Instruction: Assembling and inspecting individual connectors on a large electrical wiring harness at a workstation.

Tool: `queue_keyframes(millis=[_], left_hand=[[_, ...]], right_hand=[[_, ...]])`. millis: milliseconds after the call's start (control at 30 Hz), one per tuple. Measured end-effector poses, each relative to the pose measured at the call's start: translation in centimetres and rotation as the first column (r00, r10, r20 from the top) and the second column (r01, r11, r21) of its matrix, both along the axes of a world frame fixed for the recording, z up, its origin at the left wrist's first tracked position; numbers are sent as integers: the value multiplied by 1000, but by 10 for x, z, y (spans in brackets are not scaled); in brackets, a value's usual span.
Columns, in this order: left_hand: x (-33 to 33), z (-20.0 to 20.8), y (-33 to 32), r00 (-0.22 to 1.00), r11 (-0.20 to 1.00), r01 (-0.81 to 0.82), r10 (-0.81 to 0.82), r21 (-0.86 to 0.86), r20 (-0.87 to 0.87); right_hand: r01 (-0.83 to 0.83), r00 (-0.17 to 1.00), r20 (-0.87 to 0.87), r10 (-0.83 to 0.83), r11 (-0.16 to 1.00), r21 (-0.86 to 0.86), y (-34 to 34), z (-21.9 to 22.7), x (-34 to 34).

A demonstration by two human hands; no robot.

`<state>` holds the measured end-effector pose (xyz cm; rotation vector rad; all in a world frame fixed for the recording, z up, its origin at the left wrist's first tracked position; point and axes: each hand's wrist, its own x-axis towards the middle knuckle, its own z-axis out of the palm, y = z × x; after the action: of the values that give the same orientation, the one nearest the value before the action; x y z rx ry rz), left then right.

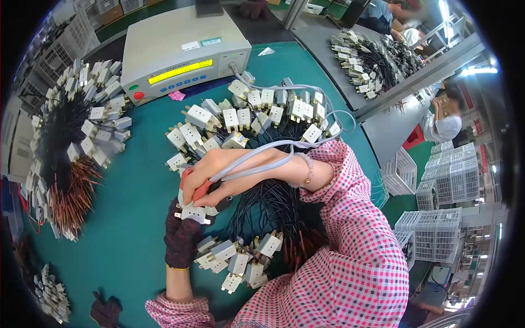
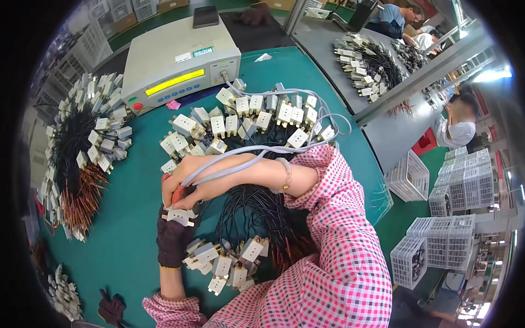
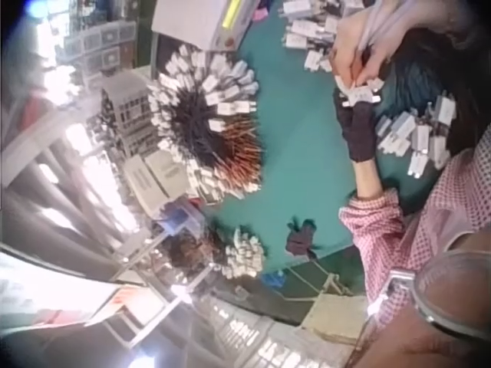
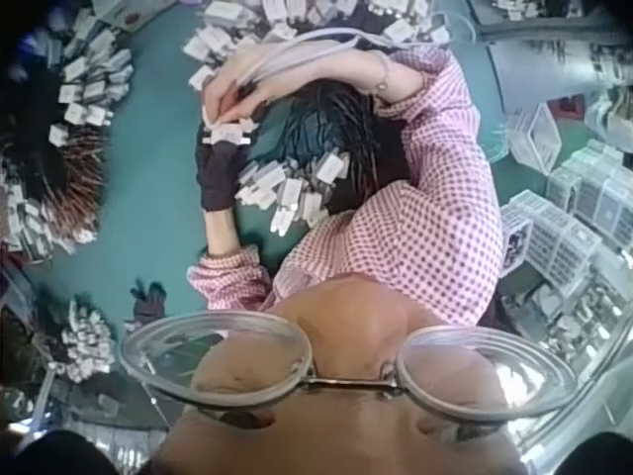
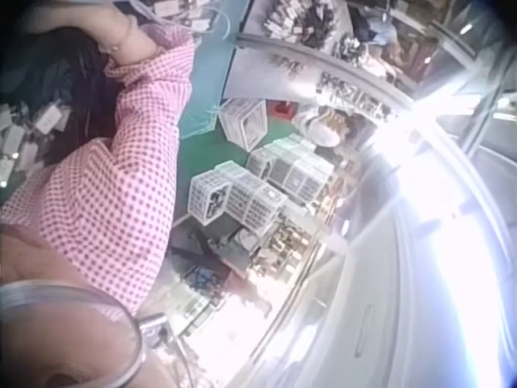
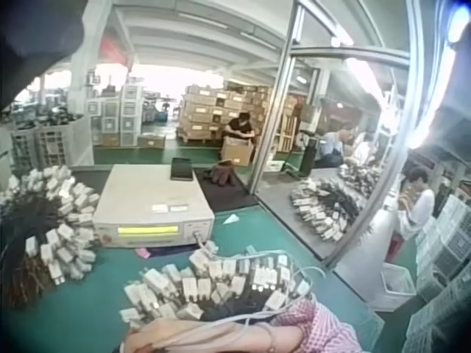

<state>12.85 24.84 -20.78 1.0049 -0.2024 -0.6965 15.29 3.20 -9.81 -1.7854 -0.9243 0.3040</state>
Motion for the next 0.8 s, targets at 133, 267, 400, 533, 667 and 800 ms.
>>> queue_keyframes(millis=[133,267,400,533,667,800], left_hand=[[5,-2,-6,991,1000,16,-18,15,130],[-6,9,1,994,999,-16,11,46,113],[8,-37,7,989,996,10,-23,92,147],[8,-112,15,988,990,31,-52,140,142],[1,9,2,986,981,26,6,191,-169],[1,20,0,891,951,266,-305,-159,-335]], right_hand=[[8,992,-125,4,995,100,3,-6,-3],[146,979,-162,-127,983,112,4,-8,-3],[120,979,-181,-93,982,146,4,-9,0],[132,973,-210,-98,979,155,13,-6,0],[232,935,-307,-176,960,158,-2,-6,0],[401,900,-325,-291,848,348,-23,7,10]])
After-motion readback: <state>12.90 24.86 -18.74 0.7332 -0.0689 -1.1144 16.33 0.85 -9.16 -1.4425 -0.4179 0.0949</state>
